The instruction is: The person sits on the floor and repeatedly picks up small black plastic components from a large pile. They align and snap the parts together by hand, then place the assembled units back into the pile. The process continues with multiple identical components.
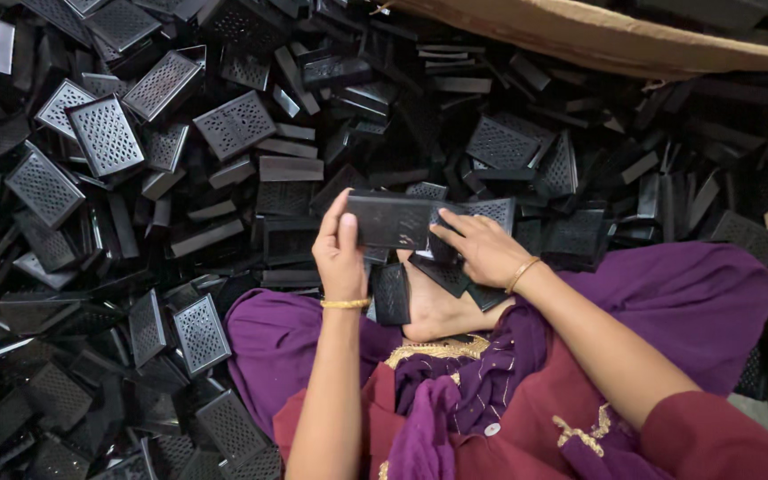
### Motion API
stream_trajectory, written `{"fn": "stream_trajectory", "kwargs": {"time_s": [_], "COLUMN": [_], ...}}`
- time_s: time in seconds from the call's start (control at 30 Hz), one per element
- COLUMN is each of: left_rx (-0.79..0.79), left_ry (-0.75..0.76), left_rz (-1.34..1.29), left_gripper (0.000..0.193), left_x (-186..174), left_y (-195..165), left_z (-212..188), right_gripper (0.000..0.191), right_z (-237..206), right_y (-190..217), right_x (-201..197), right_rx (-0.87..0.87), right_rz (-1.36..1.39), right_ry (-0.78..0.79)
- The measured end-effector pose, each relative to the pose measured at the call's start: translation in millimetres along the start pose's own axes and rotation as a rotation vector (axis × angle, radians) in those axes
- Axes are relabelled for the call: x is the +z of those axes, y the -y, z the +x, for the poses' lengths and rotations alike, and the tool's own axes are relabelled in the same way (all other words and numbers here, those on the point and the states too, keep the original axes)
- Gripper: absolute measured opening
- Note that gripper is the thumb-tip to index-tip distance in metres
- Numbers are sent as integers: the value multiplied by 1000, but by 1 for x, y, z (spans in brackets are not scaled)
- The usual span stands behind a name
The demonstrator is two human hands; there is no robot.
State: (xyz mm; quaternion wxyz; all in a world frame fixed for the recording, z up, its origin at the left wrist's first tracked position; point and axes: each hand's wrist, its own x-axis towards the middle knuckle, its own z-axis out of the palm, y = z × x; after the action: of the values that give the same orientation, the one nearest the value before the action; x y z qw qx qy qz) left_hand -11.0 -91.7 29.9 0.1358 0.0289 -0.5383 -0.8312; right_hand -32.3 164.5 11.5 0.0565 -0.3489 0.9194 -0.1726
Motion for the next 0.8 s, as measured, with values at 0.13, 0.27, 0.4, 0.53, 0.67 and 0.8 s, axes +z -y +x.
{"fn": "stream_trajectory", "kwargs": {"time_s": [0.13,0.27,0.4,0.53,0.67,0.8], "left_rx": [-252,-397,-648,-573,-513,-438], "left_ry": [-170,72,-85,150,140,117], "left_rz": [-556,-974,-793,-744,-663,-424], "left_gripper": [39,49,41,37,38,46], "left_x": [-3,-3,15,35,48,62], "left_y": [17,33,50,53,45,36], "left_z": [-2,-4,-8,-16,-15,-15], "right_gripper": [52,22,37,49,80,87], "right_z": [-5,-1,4,0,-13,-23], "right_y": [3,2,13,50,66,61], "right_x": [2,-9,-32,-44,-55,-62], "right_rx": [112,220,352,359,218,283], "right_rz": [7,230,1001,570,452,436], "right_ry": [-92,-434,-460,-451,-377,-326]}}
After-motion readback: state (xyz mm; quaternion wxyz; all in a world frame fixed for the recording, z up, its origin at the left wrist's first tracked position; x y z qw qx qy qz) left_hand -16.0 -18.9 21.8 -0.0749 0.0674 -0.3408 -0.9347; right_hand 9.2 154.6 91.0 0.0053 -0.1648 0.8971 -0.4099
